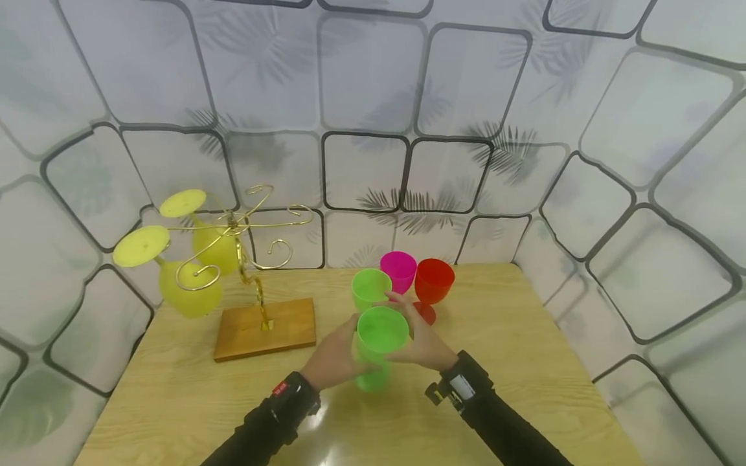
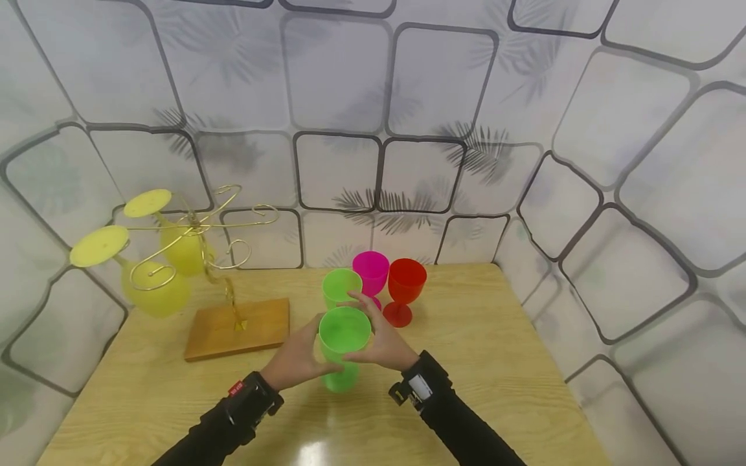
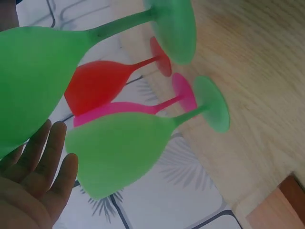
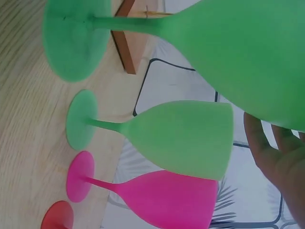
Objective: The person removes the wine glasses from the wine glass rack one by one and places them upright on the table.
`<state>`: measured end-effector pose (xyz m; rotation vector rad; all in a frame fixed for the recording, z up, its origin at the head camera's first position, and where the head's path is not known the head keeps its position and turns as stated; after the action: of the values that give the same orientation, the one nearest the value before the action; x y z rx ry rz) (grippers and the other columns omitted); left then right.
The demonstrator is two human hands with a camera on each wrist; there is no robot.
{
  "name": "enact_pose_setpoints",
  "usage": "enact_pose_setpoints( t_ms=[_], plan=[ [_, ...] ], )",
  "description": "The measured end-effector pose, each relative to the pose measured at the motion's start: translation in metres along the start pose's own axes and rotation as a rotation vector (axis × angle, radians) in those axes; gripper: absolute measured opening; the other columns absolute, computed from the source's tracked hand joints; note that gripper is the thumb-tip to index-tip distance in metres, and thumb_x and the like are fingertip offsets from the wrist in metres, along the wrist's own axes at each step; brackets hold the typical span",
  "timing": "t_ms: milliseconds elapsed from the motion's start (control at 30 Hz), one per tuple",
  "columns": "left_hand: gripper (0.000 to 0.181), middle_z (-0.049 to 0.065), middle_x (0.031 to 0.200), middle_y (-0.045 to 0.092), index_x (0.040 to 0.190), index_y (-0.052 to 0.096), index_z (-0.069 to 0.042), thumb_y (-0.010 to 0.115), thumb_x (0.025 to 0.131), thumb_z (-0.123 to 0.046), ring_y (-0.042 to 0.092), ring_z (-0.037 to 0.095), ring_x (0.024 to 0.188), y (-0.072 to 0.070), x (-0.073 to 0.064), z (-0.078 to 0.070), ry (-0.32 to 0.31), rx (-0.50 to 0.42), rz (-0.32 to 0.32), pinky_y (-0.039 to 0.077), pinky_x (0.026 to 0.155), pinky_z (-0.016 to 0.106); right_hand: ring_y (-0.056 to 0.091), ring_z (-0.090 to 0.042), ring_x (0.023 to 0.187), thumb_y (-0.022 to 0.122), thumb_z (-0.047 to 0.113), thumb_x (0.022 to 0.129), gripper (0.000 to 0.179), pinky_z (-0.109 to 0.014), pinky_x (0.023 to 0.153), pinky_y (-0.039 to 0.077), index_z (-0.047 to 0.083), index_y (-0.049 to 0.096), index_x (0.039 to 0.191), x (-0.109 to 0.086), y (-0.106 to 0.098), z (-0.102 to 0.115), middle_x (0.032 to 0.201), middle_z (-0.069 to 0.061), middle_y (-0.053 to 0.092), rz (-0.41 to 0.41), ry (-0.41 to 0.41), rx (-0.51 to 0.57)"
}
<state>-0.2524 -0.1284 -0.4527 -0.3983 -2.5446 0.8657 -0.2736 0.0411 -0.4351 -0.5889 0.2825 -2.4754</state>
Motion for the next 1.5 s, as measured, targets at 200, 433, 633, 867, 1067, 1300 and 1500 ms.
enact_pose_setpoints(
  t_ms=[200, 433, 633, 867, 1067, 1300, 1500],
  plan=[
    [0.088, 0.006, 0.128, 0.058, 0.142, 0.038, -0.013, 0.078, 0.067, -0.035, 0.055, 0.021, 0.114, 0.007, -0.002, 0.003, -0.017, 0.045, 0.07, 0.049, 0.094, 0.046, 0.04, -0.036, 0.124, 0.077, -0.001, 0.067, 0.091, -0.063, 0.102, 0.035, -0.006, 0.024, 0.141, -0.009, -0.007, 0.008, 0.135, -0.028, 0.044, -0.044, 0.027, -0.052],
    [0.084, 0.01, 0.131, 0.056, 0.143, 0.036, -0.011, 0.073, 0.073, -0.037, 0.053, 0.023, 0.117, 0.006, -0.006, 0.004, -0.035, 0.105, 0.076, 0.047, 0.097, 0.046, 0.044, -0.036, 0.12, 0.077, -0.007, 0.066, 0.09, -0.063, 0.1, 0.036, -0.012, 0.024, 0.138, -0.021, -0.041, 0.006, 0.131, -0.034, 0.044, -0.163, 0.006, -0.14],
    [0.083, 0.011, 0.132, 0.055, 0.144, 0.035, -0.01, 0.07, 0.076, -0.042, 0.052, 0.024, 0.118, 0.007, -0.009, 0.008, -0.029, 0.106, 0.081, 0.047, 0.097, 0.045, 0.038, -0.043, 0.121, 0.076, -0.007, 0.066, 0.089, -0.065, 0.101, 0.031, -0.012, 0.026, 0.139, -0.035, -0.073, -0.015, 0.131, -0.035, 0.044, -0.355, 0.078, -0.169],
    [0.081, 0.013, 0.129, 0.057, 0.143, 0.036, -0.009, 0.07, 0.076, -0.039, 0.053, 0.027, 0.116, 0.009, -0.011, 0.008, -0.016, 0.105, 0.069, 0.049, 0.094, 0.047, 0.036, -0.044, 0.123, 0.074, -0.008, 0.068, 0.091, -0.061, 0.104, 0.027, -0.011, 0.021, 0.141, -0.049, -0.091, -0.036, 0.136, -0.034, 0.039, -0.508, 0.168, -0.154],
    [0.079, 0.014, 0.126, 0.058, 0.142, 0.038, -0.007, 0.072, 0.076, -0.033, 0.054, 0.028, 0.114, 0.01, -0.011, 0.007, 0.001, 0.1, 0.05, 0.05, 0.092, 0.048, 0.038, -0.043, 0.122, 0.075, -0.005, 0.069, 0.092, -0.06, 0.102, 0.033, -0.008, 0.02, 0.143, -0.049, -0.088, -0.038, 0.138, -0.034, 0.037, -0.531, 0.209, -0.136],
    [0.08, 0.012, 0.129, 0.057, 0.143, 0.036, -0.01, 0.068, 0.078, -0.043, 0.054, 0.025, 0.116, 0.012, -0.009, 0.01, -0.005, 0.119, 0.065, 0.05, 0.093, 0.045, 0.038, -0.044, 0.123, 0.076, -0.002, 0.069, 0.095, -0.062, 0.104, 0.032, -0.007, 0.018, 0.144, -0.046, -0.083, -0.036, 0.138, -0.034, 0.036, -0.513, 0.24, -0.156],
    [0.078, 0.012, 0.128, 0.057, 0.143, 0.037, -0.011, 0.07, 0.077, -0.036, 0.053, 0.025, 0.116, 0.013, -0.008, 0.011, -0.001, 0.109, 0.065, 0.049, 0.094, 0.046, 0.037, -0.044, 0.123, 0.076, -0.004, 0.069, 0.099, -0.062, 0.105, 0.031, -0.005, 0.013, 0.145, -0.046, -0.083, -0.04, 0.139, -0.034, 0.034, -0.51, 0.241, -0.145]
  ],
)
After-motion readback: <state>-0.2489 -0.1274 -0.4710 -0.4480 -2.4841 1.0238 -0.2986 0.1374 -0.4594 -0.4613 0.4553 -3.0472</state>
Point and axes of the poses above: each hand's wrist, its own x-axis towards the middle knuckle, its own y-axis out of the palm, z = x × y, the point moved 4 cm from there along x, towards the middle knuckle
